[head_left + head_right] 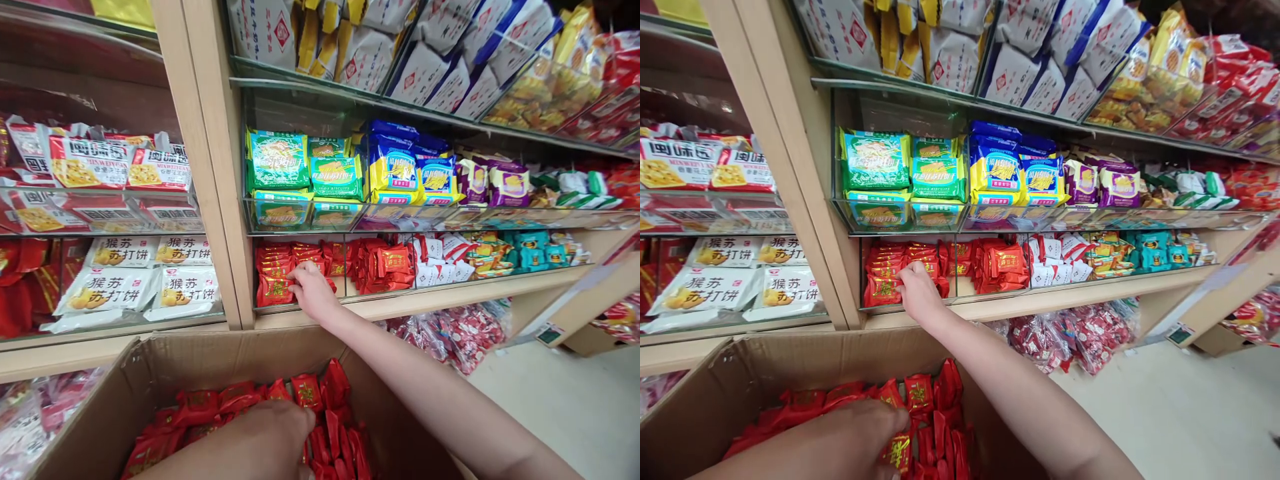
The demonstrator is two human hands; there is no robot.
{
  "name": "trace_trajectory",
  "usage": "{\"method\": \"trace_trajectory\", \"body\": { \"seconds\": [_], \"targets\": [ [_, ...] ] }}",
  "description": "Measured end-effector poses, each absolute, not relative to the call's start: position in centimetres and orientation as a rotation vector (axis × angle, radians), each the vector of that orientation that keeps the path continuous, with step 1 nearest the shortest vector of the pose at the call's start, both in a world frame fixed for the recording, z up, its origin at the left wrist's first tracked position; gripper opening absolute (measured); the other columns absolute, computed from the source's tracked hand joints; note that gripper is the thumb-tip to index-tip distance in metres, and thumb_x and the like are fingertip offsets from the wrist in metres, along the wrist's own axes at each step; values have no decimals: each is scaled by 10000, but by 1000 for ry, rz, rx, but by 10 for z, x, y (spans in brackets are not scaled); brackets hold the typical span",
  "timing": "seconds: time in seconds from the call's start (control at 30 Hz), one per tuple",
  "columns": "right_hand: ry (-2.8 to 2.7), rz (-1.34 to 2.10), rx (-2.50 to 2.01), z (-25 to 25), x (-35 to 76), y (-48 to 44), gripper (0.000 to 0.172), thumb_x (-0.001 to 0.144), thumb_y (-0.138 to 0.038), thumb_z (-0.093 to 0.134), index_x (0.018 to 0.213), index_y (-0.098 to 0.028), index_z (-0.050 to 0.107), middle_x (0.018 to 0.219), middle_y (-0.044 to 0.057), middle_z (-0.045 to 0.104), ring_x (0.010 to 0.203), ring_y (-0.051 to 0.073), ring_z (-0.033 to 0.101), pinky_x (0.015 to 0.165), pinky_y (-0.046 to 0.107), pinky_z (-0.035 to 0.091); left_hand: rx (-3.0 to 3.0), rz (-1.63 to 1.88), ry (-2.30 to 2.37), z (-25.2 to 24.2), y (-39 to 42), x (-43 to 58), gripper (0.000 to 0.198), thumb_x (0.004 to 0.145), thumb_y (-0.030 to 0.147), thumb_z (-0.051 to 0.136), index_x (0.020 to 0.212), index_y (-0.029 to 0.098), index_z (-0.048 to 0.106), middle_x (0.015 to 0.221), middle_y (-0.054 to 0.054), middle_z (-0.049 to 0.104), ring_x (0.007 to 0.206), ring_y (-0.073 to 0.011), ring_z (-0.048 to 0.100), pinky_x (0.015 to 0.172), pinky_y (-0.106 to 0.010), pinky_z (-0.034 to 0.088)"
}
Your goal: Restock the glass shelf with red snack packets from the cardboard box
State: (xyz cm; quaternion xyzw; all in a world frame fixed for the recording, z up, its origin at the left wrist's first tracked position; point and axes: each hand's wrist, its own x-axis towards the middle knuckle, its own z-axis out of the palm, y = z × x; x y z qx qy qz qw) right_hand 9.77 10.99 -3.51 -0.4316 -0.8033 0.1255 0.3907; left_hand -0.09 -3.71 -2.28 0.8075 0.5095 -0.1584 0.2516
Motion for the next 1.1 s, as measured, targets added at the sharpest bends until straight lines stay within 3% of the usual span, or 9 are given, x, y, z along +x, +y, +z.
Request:
{"method": "trace_trajectory", "body": {
  "seconds": [0.23, 0.37, 0.57, 1.1],
  "targets": [
    [-2077, 321, -1074, -36, 100, 112, 196, 722, -92, 547, 910, -144, 567, 914, 46, 448, 722, 112, 473, 719, 275, 416, 2224, -467, 1319, -29, -38, -1, 429, 593, 394, 509, 948, 185, 630, 938, -187, 643, 867, -371, 591, 704, -485, 455],
    [-2084, 327, -1011, -36, 99, 111, 281, 704, -120, 585, 982, -161, 566, 967, 47, 418, 819, 121, 471, 774, 267, 411, 2237, -486, 1319, -29, -38, 1, 429, 587, 391, 511, 944, 186, 634, 928, -186, 647, 859, -370, 595, 698, -483, 460],
    [-2151, 350, -985, -30, 99, 115, 259, 709, -46, 532, 923, -171, 604, 891, 23, 421, 789, 107, 465, 755, 251, 414, 2242, -502, 1304, -27, -39, 0, 428, 595, 389, 506, 953, 188, 631, 931, -180, 650, 866, -362, 597, 706, -480, 462],
    [-2182, 313, -1033, -36, 102, 114, 253, 747, -139, 547, 996, -177, 570, 934, 38, 435, 817, 125, 481, 771, 274, 398, 2239, -525, 1228, -27, -41, 3, 425, 638, 323, 520, 1037, 212, 614, 995, -148, 651, 924, -320, 593, 768, -430, 456]
  ]
}}
